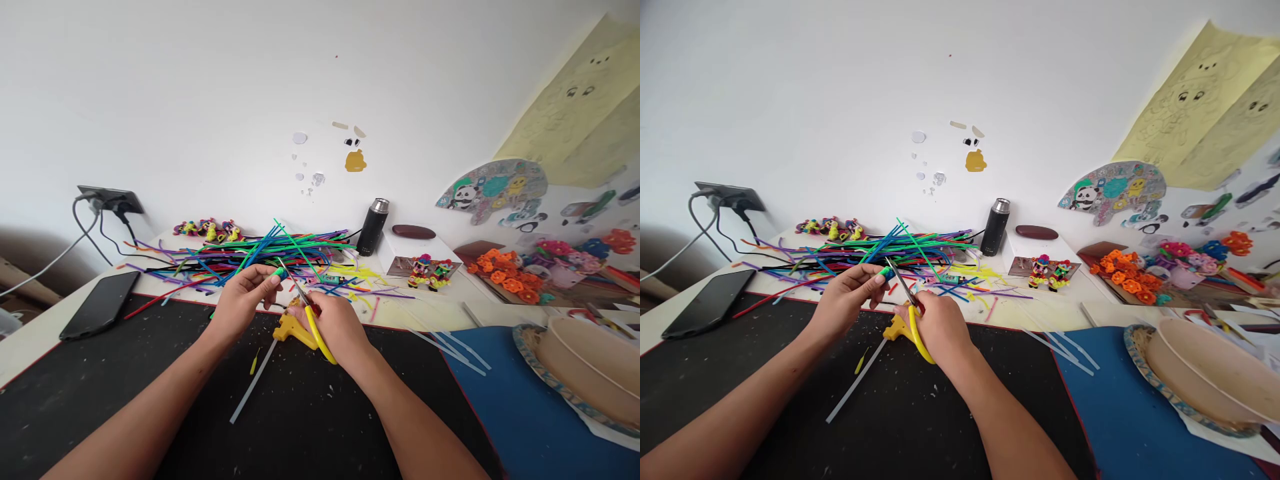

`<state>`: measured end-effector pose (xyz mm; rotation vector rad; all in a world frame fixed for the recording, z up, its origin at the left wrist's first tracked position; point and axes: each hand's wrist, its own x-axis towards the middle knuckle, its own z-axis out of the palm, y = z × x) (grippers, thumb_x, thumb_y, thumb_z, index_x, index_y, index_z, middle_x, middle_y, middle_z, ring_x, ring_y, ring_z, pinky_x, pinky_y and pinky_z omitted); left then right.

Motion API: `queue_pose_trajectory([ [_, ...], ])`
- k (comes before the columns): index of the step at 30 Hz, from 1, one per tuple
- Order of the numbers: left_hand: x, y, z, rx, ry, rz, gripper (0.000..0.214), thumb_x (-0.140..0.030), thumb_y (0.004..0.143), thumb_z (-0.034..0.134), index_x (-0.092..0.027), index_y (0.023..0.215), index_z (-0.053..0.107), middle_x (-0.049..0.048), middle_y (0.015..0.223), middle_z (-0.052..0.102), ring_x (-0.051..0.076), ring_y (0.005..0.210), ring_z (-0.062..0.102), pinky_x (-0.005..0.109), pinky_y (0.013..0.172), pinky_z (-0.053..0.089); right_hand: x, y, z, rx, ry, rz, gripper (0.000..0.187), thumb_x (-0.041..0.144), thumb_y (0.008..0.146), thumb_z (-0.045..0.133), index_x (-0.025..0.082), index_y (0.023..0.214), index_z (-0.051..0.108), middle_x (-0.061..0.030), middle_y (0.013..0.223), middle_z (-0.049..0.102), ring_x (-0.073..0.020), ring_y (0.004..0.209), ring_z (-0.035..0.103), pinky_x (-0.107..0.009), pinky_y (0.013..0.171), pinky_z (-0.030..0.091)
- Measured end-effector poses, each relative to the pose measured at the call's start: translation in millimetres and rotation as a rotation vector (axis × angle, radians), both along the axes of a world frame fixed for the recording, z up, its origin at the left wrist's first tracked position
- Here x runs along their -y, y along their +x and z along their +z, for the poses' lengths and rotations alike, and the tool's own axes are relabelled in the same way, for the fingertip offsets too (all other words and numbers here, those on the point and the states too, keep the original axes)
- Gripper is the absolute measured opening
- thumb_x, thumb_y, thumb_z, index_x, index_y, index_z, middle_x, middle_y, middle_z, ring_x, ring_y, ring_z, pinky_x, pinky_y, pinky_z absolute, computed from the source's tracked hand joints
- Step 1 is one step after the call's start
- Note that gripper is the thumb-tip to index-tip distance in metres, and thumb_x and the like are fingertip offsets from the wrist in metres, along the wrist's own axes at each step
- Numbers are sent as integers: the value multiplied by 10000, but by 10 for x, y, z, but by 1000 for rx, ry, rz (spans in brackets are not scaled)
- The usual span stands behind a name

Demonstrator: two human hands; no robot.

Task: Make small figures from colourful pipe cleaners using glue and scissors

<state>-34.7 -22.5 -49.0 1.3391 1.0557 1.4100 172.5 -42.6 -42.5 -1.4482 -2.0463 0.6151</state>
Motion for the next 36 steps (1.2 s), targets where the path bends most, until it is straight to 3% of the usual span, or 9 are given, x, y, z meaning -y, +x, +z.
queue_pose_trajectory([
  [17,-20,15,-51,71,-19,-36,377,-513,833,856,-171,913,721,17,695,695,126,541,542,258,509,429,21,-48,-8,-18,28,-29,398,575,944,700,226,754,695,-19,642,667,-166,560,507,-285,564,304],
  [22,4,35,17,157,-48,-57,405,-525,785,889,-171,880,718,10,656,680,125,521,536,251,483,401,23,-62,-60,-201,-3,-5,395,609,924,711,222,841,730,-15,682,693,-168,589,587,-265,578,401],
  [26,20,36,72,216,-101,-85,428,-534,751,908,-166,840,707,34,699,708,119,517,537,245,468,373,-33,-36,-105,-456,-250,22,493,697,870,732,212,962,736,16,619,646,-172,530,623,-265,545,493],
  [29,14,24,78,261,-130,-95,426,-527,742,914,-173,810,686,33,707,704,118,519,538,241,467,363,-66,-19,-111,-665,-323,61,590,758,821,749,201,1012,716,7,633,665,-196,575,688,-294,600,566],
  [36,14,17,80,293,-152,-103,405,-518,756,900,-182,797,677,31,710,691,118,523,534,242,471,354,-58,46,-24,-747,-318,209,843,916,787,628,206,1236,692,-110,954,774,-282,884,793,-359,787,612],
])
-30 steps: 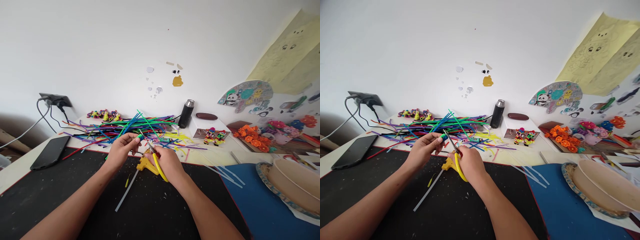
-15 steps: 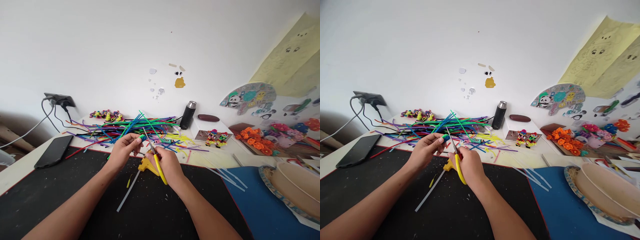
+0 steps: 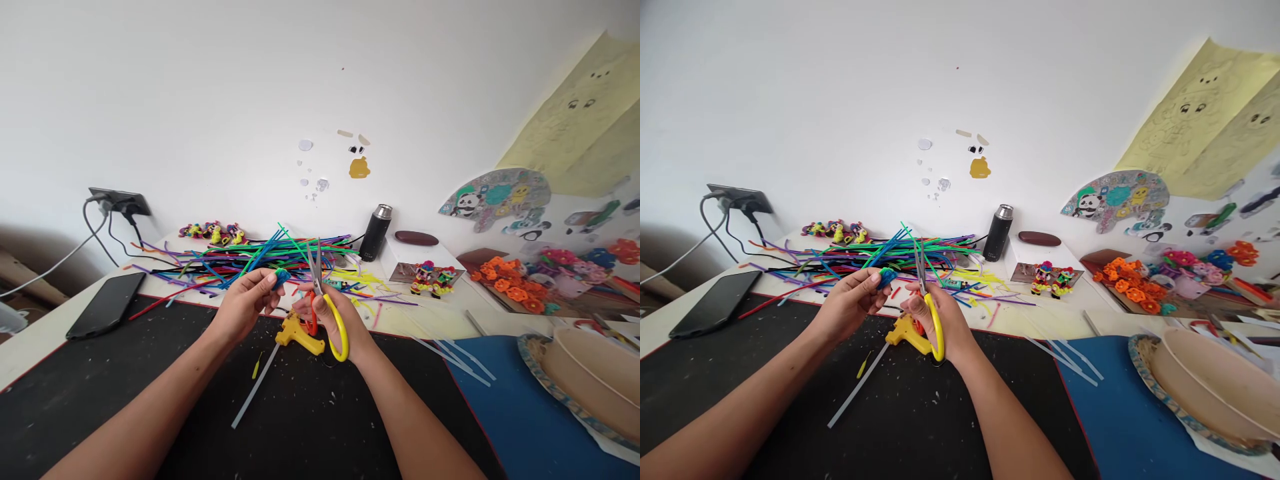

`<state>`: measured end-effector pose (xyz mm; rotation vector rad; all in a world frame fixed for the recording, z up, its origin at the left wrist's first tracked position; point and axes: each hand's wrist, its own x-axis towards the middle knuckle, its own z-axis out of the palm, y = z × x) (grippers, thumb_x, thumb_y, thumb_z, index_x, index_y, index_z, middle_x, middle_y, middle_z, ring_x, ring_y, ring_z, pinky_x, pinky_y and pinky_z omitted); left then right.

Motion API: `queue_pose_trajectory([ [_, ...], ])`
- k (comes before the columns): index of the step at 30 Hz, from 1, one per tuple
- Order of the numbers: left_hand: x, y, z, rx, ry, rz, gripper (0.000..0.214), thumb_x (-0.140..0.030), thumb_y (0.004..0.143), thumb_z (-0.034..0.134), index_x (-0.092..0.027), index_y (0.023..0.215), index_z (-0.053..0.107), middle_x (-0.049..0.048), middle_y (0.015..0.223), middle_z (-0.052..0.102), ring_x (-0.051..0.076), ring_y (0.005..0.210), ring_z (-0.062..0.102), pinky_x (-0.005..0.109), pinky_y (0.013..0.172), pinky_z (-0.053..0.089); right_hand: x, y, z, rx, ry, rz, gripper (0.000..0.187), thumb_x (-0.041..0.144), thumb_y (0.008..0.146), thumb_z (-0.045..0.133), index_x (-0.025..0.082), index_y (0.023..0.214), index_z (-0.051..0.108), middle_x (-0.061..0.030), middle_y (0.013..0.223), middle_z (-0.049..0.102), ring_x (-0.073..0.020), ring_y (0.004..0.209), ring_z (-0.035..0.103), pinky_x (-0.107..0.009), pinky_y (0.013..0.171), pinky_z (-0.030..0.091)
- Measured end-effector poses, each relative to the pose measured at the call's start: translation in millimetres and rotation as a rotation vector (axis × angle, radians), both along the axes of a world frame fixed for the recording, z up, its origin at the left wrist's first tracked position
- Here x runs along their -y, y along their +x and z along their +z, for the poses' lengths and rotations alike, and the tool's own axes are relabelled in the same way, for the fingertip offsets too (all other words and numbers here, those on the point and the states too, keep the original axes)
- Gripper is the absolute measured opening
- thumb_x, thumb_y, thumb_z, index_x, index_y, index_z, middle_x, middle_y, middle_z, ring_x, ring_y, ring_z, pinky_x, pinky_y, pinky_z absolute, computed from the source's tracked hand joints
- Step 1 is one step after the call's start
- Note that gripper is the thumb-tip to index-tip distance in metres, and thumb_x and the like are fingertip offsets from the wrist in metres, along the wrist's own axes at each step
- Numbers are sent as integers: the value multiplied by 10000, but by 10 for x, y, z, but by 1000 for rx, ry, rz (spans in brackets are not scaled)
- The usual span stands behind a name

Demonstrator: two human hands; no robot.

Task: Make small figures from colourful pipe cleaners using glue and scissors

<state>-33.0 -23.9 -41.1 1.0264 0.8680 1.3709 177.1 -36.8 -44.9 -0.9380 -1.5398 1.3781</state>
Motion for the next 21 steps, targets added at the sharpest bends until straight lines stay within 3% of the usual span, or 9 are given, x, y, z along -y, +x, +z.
queue_pose_trajectory([
  [5,4,9,13,9,-11,13,409,-517,736,905,-188,782,667,28,689,683,120,505,525,241,453,339,67,-15,47,285,116,-129,682,816,907,600,195,1155,738,-64,829,750,-217,641,717,-308,632,535],
  [9,-8,-2,-13,8,-6,-15,389,-502,760,901,-181,794,685,26,692,683,108,500,521,234,455,359,73,-39,45,555,367,-246,491,690,926,681,215,1014,768,-66,871,769,-224,745,691,-294,678,468],
  [16,5,8,-2,-17,1,-7,387,-512,772,890,-179,780,692,26,679,675,108,490,507,234,441,361,72,-40,63,684,457,-253,426,642,965,659,229,882,724,-38,794,718,-206,724,622,-285,643,359],
  [21,1,23,14,-18,6,-23,391,-504,751,909,-173,783,704,24,671,680,102,480,499,234,443,354,99,-59,75,692,474,-239,426,630,963,670,229,820,688,-35,791,713,-199,720,607,-281,641,350],
])
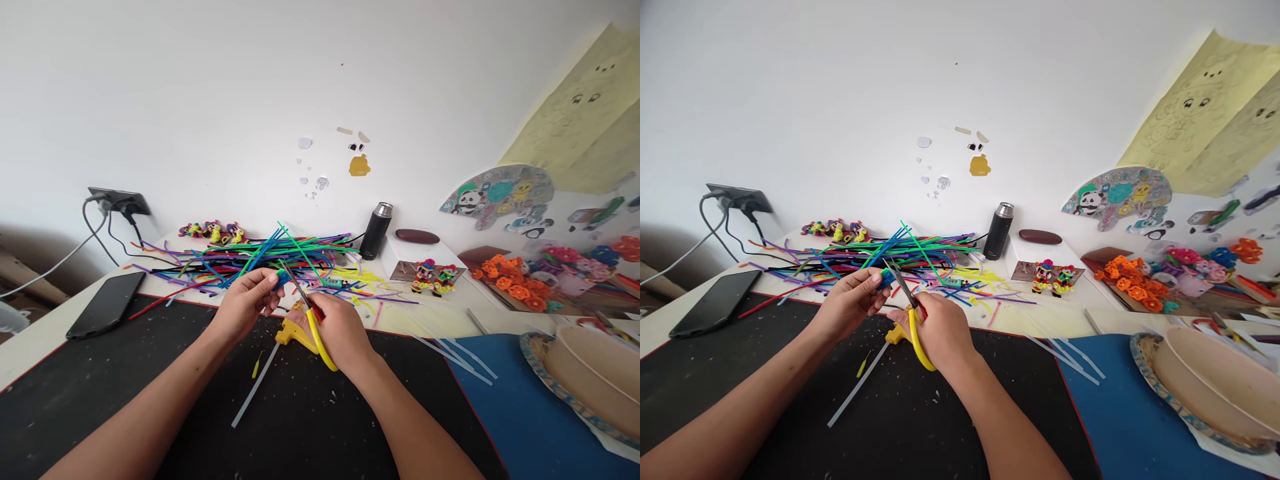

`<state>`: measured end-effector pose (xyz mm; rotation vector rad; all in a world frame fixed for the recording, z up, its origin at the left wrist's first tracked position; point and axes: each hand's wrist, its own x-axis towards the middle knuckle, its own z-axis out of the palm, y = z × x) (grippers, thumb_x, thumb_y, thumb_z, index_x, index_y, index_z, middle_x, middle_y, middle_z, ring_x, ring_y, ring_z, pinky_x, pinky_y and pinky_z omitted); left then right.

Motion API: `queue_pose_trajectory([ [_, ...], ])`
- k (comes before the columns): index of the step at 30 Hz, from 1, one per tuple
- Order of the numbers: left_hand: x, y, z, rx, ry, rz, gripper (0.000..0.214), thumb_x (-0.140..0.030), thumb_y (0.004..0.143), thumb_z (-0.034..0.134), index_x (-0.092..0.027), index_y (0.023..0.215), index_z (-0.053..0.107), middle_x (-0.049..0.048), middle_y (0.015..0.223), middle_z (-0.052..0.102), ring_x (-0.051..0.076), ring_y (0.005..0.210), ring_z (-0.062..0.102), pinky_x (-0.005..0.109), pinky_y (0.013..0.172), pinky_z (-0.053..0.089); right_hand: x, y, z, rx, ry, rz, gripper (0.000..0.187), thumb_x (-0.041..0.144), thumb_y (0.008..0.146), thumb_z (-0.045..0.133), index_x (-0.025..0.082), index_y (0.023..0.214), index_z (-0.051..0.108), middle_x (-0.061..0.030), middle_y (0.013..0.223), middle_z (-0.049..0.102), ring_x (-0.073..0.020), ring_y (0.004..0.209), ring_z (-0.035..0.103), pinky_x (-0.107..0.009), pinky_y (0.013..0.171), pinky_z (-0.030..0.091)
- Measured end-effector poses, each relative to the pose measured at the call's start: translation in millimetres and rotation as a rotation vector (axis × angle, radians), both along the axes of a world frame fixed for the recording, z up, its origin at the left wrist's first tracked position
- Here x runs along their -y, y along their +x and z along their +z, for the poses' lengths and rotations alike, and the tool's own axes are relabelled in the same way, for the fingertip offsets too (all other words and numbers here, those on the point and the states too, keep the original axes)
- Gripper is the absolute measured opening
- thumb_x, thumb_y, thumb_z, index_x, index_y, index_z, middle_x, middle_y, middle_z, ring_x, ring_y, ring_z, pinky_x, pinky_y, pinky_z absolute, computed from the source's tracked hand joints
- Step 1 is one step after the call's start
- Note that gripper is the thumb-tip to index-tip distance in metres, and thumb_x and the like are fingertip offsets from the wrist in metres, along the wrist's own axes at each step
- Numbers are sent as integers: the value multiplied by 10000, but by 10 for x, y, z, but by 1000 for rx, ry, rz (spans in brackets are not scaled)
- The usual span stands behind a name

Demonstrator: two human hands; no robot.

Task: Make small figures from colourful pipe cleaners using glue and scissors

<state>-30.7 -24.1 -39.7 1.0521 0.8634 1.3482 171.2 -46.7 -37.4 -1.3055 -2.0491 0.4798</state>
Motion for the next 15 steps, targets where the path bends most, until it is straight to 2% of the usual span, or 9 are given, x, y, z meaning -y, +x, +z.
queue_pose_trajectory([
  [6,-50,-37,-107,46,24,57,415,-409,736,948,-183,1043,787,41,788,742,127,594,598,240,524,442,-42,19,-66,-163,-117,-6,383,606,948,701,229,986,758,-42,872,773,-204,744,671,-273,671,424],
  [10,-58,-44,-141,-4,46,59,363,-405,753,939,-162,983,795,40,751,731,150,670,633,278,659,524,-50,18,-105,-175,-140,3,356,578,956,706,231,1004,768,-51,928,794,-212,784,704,-274,689,447],
  [15,-45,-13,-107,-41,78,160,410,-399,700,962,-184,956,726,23,815,733,173,729,670,310,714,561,-38,6,-100,-106,-119,-23,350,573,963,705,234,1023,771,-61,940,792,-219,815,710,-274,694,437],
])
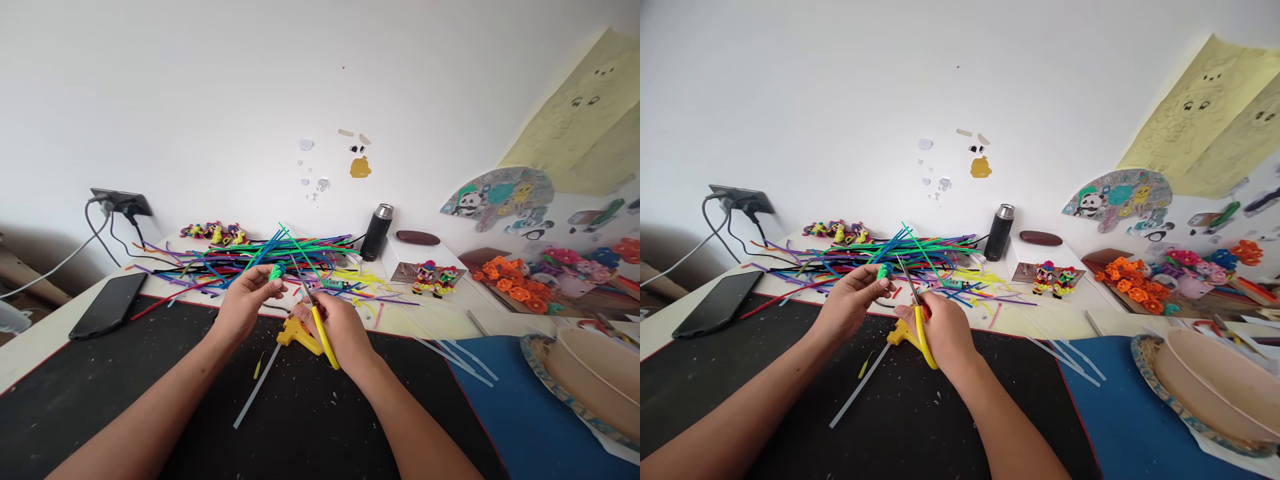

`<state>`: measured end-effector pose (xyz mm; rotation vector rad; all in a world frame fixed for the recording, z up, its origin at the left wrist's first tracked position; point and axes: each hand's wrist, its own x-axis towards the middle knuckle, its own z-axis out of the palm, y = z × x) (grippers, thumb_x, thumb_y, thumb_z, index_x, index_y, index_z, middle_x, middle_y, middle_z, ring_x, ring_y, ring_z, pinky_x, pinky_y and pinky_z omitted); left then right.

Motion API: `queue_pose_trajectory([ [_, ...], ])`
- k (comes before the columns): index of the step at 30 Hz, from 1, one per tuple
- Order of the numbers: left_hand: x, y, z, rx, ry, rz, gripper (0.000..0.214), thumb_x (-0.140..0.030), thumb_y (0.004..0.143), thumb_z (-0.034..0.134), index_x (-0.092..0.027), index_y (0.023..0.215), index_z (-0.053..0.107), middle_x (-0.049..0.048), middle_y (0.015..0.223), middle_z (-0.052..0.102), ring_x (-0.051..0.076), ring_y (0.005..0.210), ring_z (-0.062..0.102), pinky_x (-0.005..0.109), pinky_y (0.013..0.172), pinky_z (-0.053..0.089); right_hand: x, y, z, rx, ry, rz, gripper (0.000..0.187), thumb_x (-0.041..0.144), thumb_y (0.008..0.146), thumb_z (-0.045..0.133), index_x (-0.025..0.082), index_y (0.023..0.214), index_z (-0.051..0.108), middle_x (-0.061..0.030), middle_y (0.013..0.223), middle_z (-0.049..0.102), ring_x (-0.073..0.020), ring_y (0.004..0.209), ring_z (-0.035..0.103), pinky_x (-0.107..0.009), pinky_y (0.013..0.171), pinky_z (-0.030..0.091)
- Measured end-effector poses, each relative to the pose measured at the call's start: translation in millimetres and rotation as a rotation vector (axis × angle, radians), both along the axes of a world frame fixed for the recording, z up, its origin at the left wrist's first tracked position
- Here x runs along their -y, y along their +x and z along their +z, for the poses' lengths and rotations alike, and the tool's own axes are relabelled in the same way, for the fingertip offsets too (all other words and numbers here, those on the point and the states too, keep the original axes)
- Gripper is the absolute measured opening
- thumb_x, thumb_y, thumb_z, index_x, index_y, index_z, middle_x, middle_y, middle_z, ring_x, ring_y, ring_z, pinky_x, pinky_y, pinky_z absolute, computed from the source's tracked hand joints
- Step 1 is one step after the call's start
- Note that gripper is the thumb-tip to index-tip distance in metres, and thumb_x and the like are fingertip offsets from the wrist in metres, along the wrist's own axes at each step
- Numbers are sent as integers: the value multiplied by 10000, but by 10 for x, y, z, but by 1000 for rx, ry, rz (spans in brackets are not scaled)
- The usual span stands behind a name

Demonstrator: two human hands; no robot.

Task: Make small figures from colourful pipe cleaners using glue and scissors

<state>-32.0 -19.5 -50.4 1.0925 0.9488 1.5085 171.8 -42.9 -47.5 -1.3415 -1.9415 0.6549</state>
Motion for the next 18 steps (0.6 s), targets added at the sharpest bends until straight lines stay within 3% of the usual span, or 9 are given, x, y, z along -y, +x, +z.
queue_pose_trajectory([
  [8,1,1,-6,-218,104,122,462,-425,693,940,-215,966,633,-40,769,624,162,691,643,306,656,571,26,-15,45,122,21,-6,403,614,972,672,219,914,726,-37,821,727,-193,706,601,-281,635,340],
  [18,-40,-38,-153,-399,137,182,402,-432,757,867,-220,1024,654,10,889,667,191,800,653,343,753,569,60,-56,72,195,54,6,322,518,977,707,217,867,678,-14,795,685,-182,703,552,-282,639,301],
])
